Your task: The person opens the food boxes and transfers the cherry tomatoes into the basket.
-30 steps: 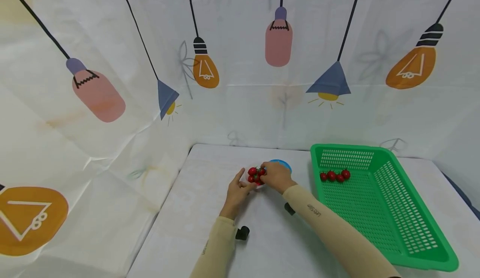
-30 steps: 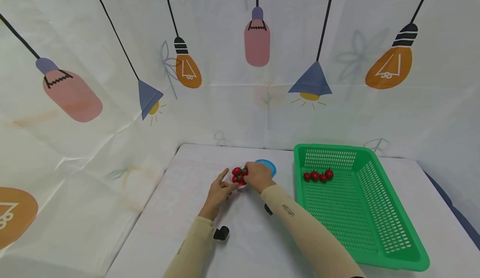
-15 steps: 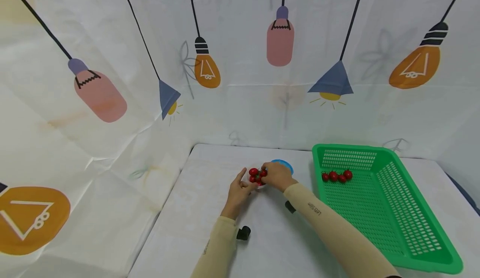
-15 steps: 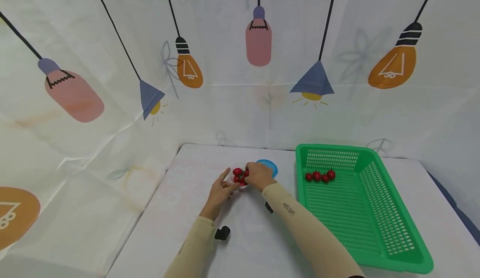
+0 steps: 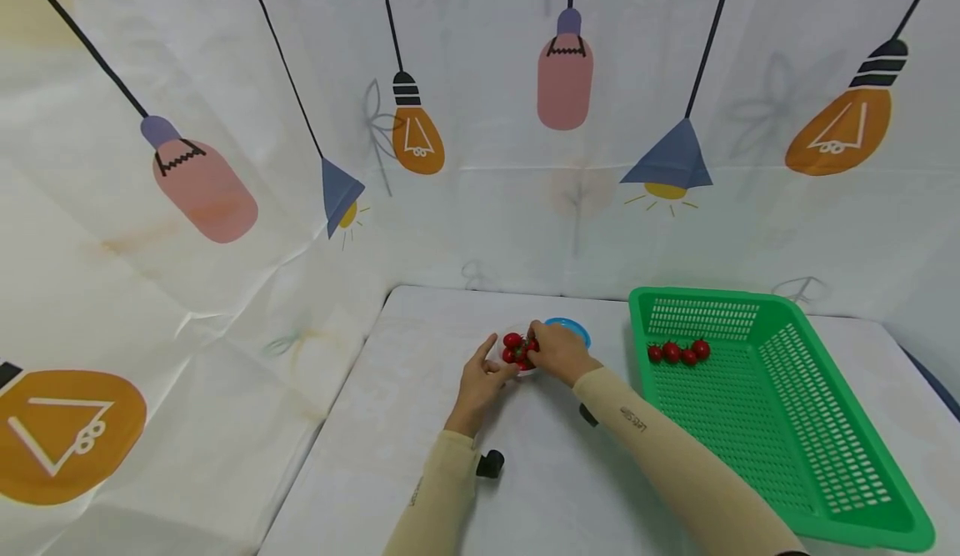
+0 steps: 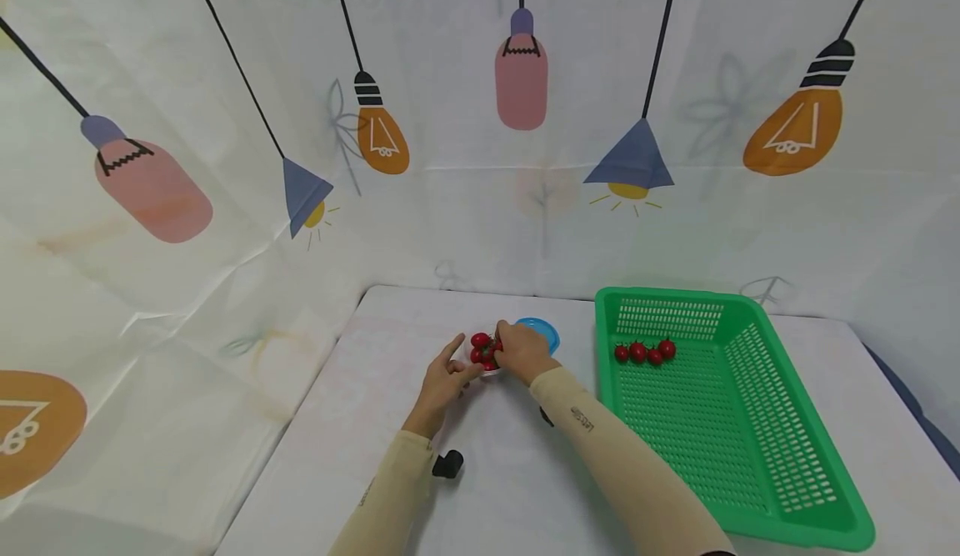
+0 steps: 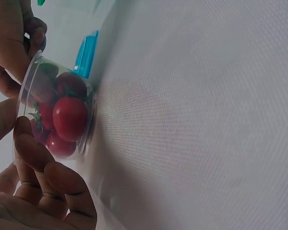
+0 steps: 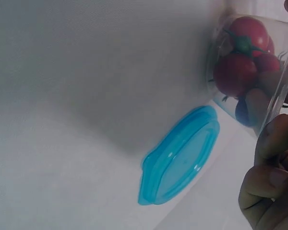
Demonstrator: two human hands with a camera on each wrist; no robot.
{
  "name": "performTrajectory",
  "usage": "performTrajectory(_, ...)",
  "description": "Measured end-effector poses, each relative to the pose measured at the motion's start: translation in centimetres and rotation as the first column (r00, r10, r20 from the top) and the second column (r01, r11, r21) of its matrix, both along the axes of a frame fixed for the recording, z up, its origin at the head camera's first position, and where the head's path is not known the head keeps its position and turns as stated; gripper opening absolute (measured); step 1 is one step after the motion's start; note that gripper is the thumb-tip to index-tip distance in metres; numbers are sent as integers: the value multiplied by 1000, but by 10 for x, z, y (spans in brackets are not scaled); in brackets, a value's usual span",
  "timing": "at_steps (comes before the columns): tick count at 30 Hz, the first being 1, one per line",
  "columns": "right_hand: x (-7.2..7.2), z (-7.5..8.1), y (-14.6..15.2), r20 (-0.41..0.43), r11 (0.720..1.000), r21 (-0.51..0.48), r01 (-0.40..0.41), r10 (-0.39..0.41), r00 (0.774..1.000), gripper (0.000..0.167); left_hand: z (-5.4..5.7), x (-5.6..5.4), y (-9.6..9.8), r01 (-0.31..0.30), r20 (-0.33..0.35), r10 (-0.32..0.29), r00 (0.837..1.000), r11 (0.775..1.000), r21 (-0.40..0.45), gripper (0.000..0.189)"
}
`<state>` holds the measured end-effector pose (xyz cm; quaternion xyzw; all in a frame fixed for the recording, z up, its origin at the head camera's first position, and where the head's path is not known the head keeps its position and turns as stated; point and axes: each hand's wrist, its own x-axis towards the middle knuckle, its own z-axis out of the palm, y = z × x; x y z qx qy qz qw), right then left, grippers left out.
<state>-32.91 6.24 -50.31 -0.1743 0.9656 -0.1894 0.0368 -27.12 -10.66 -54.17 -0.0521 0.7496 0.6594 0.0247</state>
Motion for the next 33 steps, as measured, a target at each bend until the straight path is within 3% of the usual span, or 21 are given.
performTrajectory(11, 4, -1, 3, -95, 999, -9, -41, 40, 995, 28, -1, -1, -1, -7, 4, 7, 1000, 1000, -6, 76)
performTrajectory(33, 7, 6, -1, -65, 995, 91, -39, 46, 997, 29, 0, -1, 0, -19, 7, 19, 1000, 999, -28, 75)
